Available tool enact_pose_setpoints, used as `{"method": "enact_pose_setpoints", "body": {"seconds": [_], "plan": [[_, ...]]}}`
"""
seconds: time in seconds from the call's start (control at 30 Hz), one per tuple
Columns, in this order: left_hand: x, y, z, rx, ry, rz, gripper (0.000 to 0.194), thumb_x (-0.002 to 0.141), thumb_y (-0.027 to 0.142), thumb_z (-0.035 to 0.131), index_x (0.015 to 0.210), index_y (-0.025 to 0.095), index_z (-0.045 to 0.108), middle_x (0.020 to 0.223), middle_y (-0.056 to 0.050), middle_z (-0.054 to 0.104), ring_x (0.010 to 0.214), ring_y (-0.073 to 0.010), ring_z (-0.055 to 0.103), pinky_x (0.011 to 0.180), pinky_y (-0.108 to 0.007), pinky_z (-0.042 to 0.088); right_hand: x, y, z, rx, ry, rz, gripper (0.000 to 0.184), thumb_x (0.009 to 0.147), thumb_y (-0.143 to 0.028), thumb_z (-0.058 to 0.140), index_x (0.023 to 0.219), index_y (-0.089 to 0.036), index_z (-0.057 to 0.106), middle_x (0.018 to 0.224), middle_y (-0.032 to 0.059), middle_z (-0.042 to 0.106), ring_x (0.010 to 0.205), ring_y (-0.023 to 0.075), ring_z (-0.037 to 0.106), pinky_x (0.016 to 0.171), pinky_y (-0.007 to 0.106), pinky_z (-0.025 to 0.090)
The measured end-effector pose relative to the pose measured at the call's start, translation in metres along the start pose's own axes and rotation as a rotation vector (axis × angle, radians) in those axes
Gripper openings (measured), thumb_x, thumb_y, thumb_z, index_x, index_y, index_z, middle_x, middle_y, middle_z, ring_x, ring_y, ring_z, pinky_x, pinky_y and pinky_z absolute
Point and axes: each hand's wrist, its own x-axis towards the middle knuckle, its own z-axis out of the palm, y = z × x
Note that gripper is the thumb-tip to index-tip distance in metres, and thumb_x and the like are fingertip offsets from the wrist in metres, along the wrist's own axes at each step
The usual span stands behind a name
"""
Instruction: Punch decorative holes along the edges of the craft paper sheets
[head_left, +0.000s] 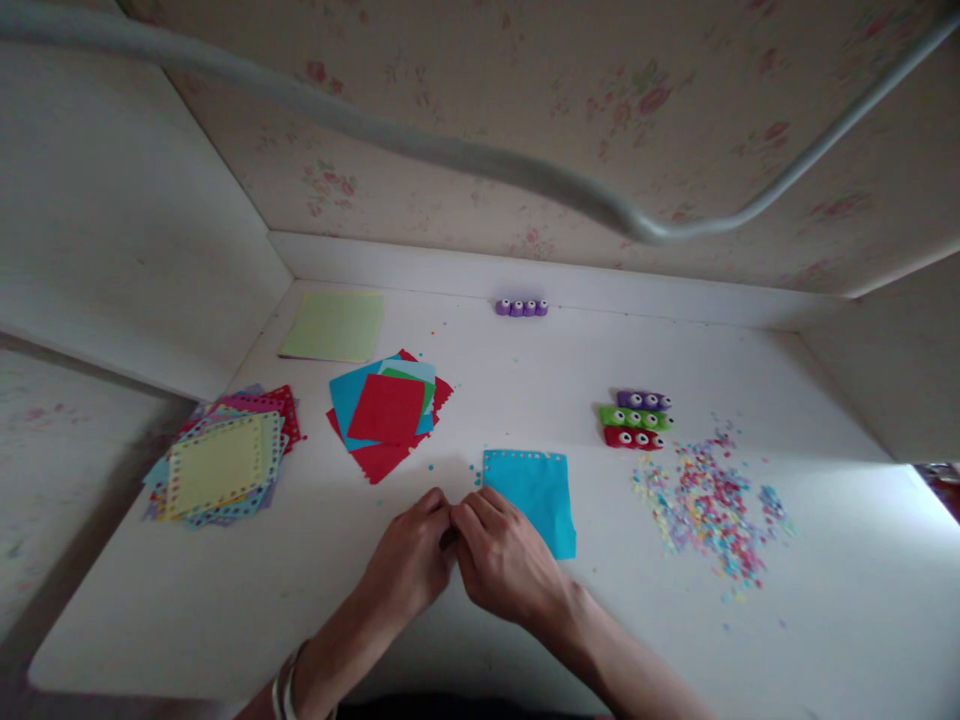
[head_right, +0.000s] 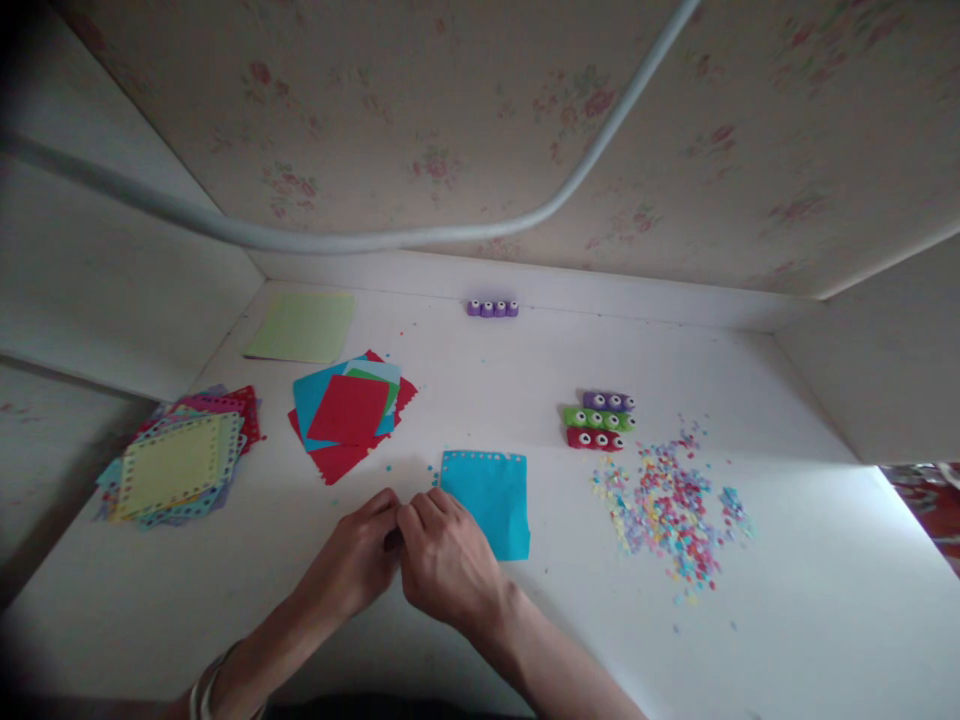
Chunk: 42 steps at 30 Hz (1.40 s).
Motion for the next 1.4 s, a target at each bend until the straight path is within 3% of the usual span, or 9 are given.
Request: {"method": "enact_pose_setpoints", "body": {"seconds": [0.27, 0.4, 0.6, 0.73, 0.93, 1.4], "plan": [[0.003, 0.000, -0.012, -0.072, 0.025, -0.004, 0.022, 0.086, 0.011, 0.055, 0.100, 0.023, 0.068, 0.094, -0.002, 0.061, 0.079, -0.0146, 0.063, 0.073, -0.024, 0.049, -0.016, 0.004, 0.000, 0.027, 0.019, 0.011, 0.017, 0.092, -0.008, 0.044, 0.092, -0.017, 0.058, 0.085, 0.0056, 0.062, 0.079, 0.0203, 0.054, 0.072, 0.033, 0.048], [0.005, 0.002, -0.015, -0.081, 0.017, -0.011, 0.018, 0.084, 0.009, 0.057, 0.090, 0.022, 0.068, 0.090, -0.002, 0.059, 0.080, -0.0149, 0.062, 0.073, -0.023, 0.048, -0.014, 0.005, -0.005, -0.006, 0.020, 0.043, 0.016, 0.095, -0.012, 0.046, 0.097, -0.017, 0.061, 0.093, 0.0064, 0.064, 0.085, 0.0196, 0.058, 0.075, 0.031, 0.051], [0.005, 0.005, -0.015, -0.061, 0.016, -0.031, 0.021, 0.084, 0.006, 0.051, 0.083, 0.021, 0.066, 0.082, -0.001, 0.055, 0.072, -0.0141, 0.059, 0.066, -0.024, 0.044, 0.000, 0.001, -0.016, -0.043, -0.096, 0.072, 0.012, 0.091, -0.013, 0.055, 0.085, -0.018, 0.065, 0.088, 0.0043, 0.066, 0.083, 0.0176, 0.063, 0.072, 0.027, 0.052], [0.005, 0.006, -0.016, -0.073, 0.022, -0.018, 0.023, 0.085, 0.007, 0.047, 0.077, 0.020, 0.063, 0.082, -0.001, 0.057, 0.071, -0.0143, 0.058, 0.065, -0.024, 0.043, 0.007, -0.003, -0.021, -0.110, -0.163, 0.091, 0.013, 0.088, -0.011, 0.057, 0.084, -0.017, 0.068, 0.085, 0.0045, 0.067, 0.074, 0.0171, 0.065, 0.063, 0.025, 0.050], [0.005, 0.004, -0.016, -0.066, 0.011, -0.030, 0.024, 0.081, 0.003, 0.046, 0.075, 0.020, 0.062, 0.080, -0.001, 0.056, 0.067, -0.0139, 0.056, 0.062, -0.025, 0.041, 0.009, -0.009, -0.015, -0.187, -0.154, 0.125, 0.009, 0.084, -0.011, 0.062, 0.084, -0.017, 0.068, 0.081, 0.0050, 0.068, 0.064, 0.0172, 0.065, 0.051, 0.024, 0.044], [0.001, -0.002, -0.006, -0.068, 0.060, -0.011, 0.023, 0.076, -0.001, 0.043, 0.069, 0.019, 0.050, 0.077, -0.001, 0.052, 0.066, -0.0136, 0.053, 0.061, -0.025, 0.036, 0.017, -0.007, -0.020, -0.152, -0.175, 0.063, 0.010, 0.086, -0.013, 0.062, 0.081, -0.018, 0.067, 0.083, 0.0046, 0.068, 0.076, 0.0201, 0.065, 0.060, 0.028, 0.049]]}}
